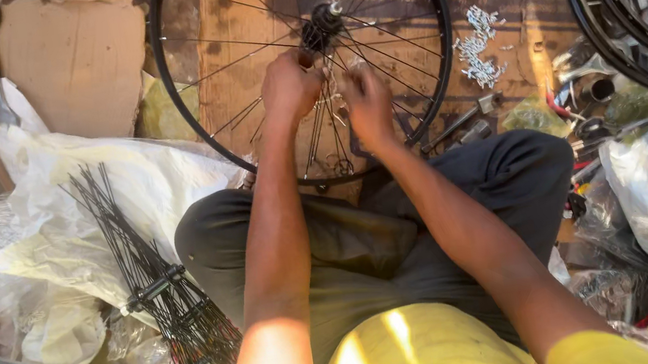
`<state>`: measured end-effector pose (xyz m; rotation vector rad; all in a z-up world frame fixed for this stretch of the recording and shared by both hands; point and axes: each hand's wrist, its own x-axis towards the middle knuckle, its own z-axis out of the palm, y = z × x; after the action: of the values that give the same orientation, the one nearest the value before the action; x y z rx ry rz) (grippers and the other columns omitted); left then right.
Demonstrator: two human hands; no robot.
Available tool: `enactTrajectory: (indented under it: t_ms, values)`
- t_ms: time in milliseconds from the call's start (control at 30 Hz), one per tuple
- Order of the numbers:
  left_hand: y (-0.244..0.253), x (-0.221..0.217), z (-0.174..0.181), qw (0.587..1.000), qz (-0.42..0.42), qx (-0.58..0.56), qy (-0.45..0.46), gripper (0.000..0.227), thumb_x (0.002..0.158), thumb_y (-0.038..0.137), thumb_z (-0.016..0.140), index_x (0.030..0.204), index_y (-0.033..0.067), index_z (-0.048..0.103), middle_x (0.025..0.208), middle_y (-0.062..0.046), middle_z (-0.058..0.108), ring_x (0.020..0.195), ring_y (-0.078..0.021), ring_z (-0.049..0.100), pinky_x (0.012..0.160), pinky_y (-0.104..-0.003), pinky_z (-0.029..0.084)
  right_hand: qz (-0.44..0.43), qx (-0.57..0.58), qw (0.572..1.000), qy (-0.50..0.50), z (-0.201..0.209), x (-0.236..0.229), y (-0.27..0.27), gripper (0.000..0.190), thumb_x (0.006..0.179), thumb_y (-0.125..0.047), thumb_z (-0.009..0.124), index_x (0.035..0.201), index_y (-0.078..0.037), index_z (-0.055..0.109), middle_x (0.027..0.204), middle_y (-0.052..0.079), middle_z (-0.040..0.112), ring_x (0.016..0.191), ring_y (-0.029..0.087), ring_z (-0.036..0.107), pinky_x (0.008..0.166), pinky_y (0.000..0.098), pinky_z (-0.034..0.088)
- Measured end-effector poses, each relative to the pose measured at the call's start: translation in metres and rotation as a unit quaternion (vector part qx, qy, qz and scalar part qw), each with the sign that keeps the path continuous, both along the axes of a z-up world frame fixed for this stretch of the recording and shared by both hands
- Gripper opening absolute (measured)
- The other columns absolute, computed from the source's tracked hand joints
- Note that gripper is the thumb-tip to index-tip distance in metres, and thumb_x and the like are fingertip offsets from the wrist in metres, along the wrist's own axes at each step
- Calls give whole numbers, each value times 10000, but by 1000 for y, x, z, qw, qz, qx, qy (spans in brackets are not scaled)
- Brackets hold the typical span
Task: The person is assembling a bicycle wheel by hand, inserting spokes into the rim and hub, and securing them with nipples. The person sits on the floor in a cluttered workshop environment, manipulating the wheel and spokes to build the wheel structure.
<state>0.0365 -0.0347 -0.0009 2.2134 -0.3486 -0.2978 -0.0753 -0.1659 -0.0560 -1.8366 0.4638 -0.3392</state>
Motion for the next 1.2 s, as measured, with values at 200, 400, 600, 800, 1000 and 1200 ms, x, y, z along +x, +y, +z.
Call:
enactTrajectory:
  t_ms: [200,400,600,800,1000,1200]
  values:
    - [-19,-14,-18,998,40,-17,-41,287,810,191,698,1054,48,748,1045,-183,750,1005,-395,696,868,-492,550,-38,382,919,84,6,43,-6,241,945,-141,600,1155,-58,685,628,-41,503,449,54,384,371,241,280]
    - [-28,-15,-32,996,49,-45,-56,285,866,192,673,1077,5,715,1040,-225,703,928,-405,688,828,-495,542,-22,348,931,107,-8,23,-3,124,1000,-155,618,998,-33,642,654,-24,531,484,73,433,398,257,313]
    - [-22,-11,-20,996,9,-62,57,244,886,201,667,1037,20,733,938,-201,749,915,-381,718,830,-485,559,60,235,952,187,16,-33,-3,241,969,-260,696,838,-61,653,595,-22,486,446,94,390,382,274,282]
    - [-23,-14,-16,997,25,52,-46,187,918,150,655,1039,25,723,918,-229,739,896,-432,695,803,-535,526,48,409,901,135,25,-57,-6,224,904,-252,735,782,-86,648,580,-17,517,452,96,416,417,280,300]
    - [-10,-7,-17,999,5,-24,-41,166,836,111,668,980,56,730,887,-174,745,862,-384,710,758,-491,551,80,472,872,99,7,-59,-4,226,929,-240,727,795,-84,632,623,-11,507,491,104,410,457,281,314]
    - [0,-17,13,974,37,124,-184,308,850,169,727,1092,1,634,1175,-215,609,855,-391,704,704,-483,569,119,525,840,72,19,-61,-13,212,932,-238,701,881,-33,684,634,-7,479,544,111,442,512,273,354]
